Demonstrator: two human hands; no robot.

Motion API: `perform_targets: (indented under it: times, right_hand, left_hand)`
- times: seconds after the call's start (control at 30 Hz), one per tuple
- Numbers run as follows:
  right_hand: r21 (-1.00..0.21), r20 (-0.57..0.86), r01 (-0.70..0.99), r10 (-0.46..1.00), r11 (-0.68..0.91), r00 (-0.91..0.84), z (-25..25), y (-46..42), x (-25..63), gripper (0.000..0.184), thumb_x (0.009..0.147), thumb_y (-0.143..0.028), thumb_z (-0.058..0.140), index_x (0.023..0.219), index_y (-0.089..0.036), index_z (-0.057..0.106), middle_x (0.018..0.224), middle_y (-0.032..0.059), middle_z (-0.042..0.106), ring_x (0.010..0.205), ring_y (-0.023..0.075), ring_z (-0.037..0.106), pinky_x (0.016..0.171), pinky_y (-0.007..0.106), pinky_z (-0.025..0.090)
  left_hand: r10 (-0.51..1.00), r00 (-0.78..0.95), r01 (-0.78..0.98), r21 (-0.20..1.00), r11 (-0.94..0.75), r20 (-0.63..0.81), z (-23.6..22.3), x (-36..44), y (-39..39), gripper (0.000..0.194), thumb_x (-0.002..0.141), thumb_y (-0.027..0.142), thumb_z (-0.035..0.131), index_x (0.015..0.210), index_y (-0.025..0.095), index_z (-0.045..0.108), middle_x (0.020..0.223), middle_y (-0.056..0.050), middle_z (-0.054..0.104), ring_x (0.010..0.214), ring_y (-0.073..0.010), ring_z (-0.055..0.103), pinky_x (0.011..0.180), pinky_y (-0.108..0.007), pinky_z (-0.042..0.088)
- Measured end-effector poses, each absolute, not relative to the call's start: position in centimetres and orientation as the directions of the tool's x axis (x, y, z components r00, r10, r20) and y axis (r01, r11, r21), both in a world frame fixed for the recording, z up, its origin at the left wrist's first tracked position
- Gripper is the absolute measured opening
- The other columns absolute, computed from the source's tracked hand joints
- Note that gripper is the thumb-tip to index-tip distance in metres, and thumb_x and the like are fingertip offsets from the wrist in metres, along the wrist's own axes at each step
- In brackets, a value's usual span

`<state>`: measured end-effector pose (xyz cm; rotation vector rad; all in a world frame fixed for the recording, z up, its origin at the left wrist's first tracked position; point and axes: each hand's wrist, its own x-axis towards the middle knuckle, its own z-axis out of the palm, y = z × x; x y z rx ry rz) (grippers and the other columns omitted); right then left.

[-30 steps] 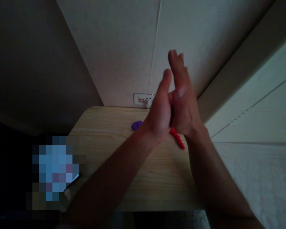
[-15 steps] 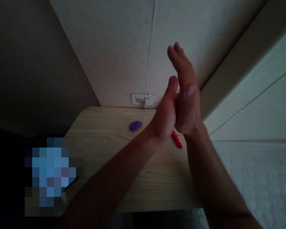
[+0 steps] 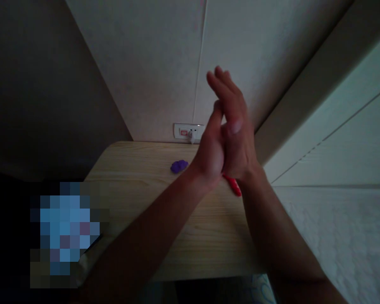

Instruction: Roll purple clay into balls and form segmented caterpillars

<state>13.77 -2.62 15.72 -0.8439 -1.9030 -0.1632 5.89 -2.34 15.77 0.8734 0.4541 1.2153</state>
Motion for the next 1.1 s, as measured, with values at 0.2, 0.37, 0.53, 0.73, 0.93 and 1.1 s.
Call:
perform_targets:
  times: [0.2, 0.37, 0.53, 0.73, 0.93, 1.1]
  right_hand:
    - [-0.277, 0.890, 0.747, 0.454, 0.604, -0.038, 14.2, 0.9, 17.8, 0.062, 0.106, -0.066, 0.026, 0.143, -0.031, 0.061, 0.156, 0.0091, 0.054, 0.154, 0.0332, 0.042, 0.129, 0.059, 0.027]
    - [-0.287, 0.896, 0.833, 0.439, 0.473, 0.060, 14.6, 0.8, 18.7, 0.056, 0.110, -0.057, 0.027, 0.137, -0.025, 0.064, 0.145, 0.0131, 0.059, 0.141, 0.0292, 0.054, 0.120, 0.055, 0.040]
    - [-0.397, 0.888, 0.750, 0.426, 0.529, 0.170, 14.8, 0.7, 18.5, 0.050, 0.110, -0.054, 0.032, 0.127, -0.024, 0.068, 0.132, 0.0127, 0.065, 0.131, 0.0287, 0.060, 0.116, 0.054, 0.045]
    - [-0.523, 0.846, 0.567, 0.469, 0.636, 0.254, 14.8, 0.6, 17.7, 0.045, 0.109, -0.055, 0.036, 0.125, -0.027, 0.067, 0.128, 0.0098, 0.069, 0.116, 0.0240, 0.068, 0.096, 0.043, 0.057]
    - [-0.586, 0.810, 0.425, 0.523, 0.690, 0.267, 15.6, 0.2, 16.4, 0.045, 0.105, -0.060, 0.043, 0.120, -0.026, 0.069, 0.123, 0.0090, 0.071, 0.104, 0.0210, 0.071, 0.083, 0.036, 0.059]
    - [-0.645, 0.762, 0.347, 0.608, 0.680, 0.223, 15.0, -1.1, 15.7, 0.042, 0.104, -0.058, 0.047, 0.115, -0.026, 0.072, 0.119, 0.0079, 0.074, 0.098, 0.0202, 0.072, 0.080, 0.036, 0.059]
  left_hand:
    - [0.779, 0.585, -0.592, 0.776, 0.219, 0.227, 16.6, 5.2, -2.6, 0.041, 0.102, 0.054, 0.050, 0.104, 0.020, 0.073, 0.112, -0.010, 0.078, 0.129, -0.0304, 0.068, 0.103, -0.040, 0.058]
    - [0.794, 0.572, -0.397, 0.916, 0.047, 0.207, 15.4, 4.4, -1.5, 0.016, 0.095, 0.027, 0.062, 0.097, 0.016, 0.073, 0.098, -0.008, 0.078, 0.113, -0.0276, 0.072, 0.103, -0.042, 0.057]
    - [0.846, 0.476, -0.475, 0.880, 0.020, 0.238, 15.2, 4.8, -1.4, 0.013, 0.097, 0.020, 0.062, 0.106, 0.015, 0.069, 0.105, -0.010, 0.079, 0.109, -0.0236, 0.075, 0.105, -0.042, 0.056]
    - [0.926, 0.323, -0.610, 0.791, 0.046, 0.195, 15.2, 4.8, -0.5, 0.028, 0.095, 0.040, 0.074, 0.095, 0.014, 0.063, 0.096, -0.013, 0.080, 0.099, -0.0235, 0.078, 0.098, -0.041, 0.060]
    - [0.957, 0.259, -0.579, 0.814, 0.044, 0.132, 12.9, 3.6, -0.2, 0.036, 0.085, 0.045, 0.083, 0.085, 0.012, 0.069, 0.076, -0.005, 0.073, 0.068, -0.0126, 0.070, 0.077, -0.029, 0.059]
    - [0.967, 0.234, -0.560, 0.827, 0.049, 0.101, 11.1, 2.0, -1.0, 0.032, 0.080, 0.041, 0.087, 0.084, 0.012, 0.072, 0.070, -0.002, 0.070, 0.062, -0.0095, 0.065, 0.068, -0.026, 0.055]
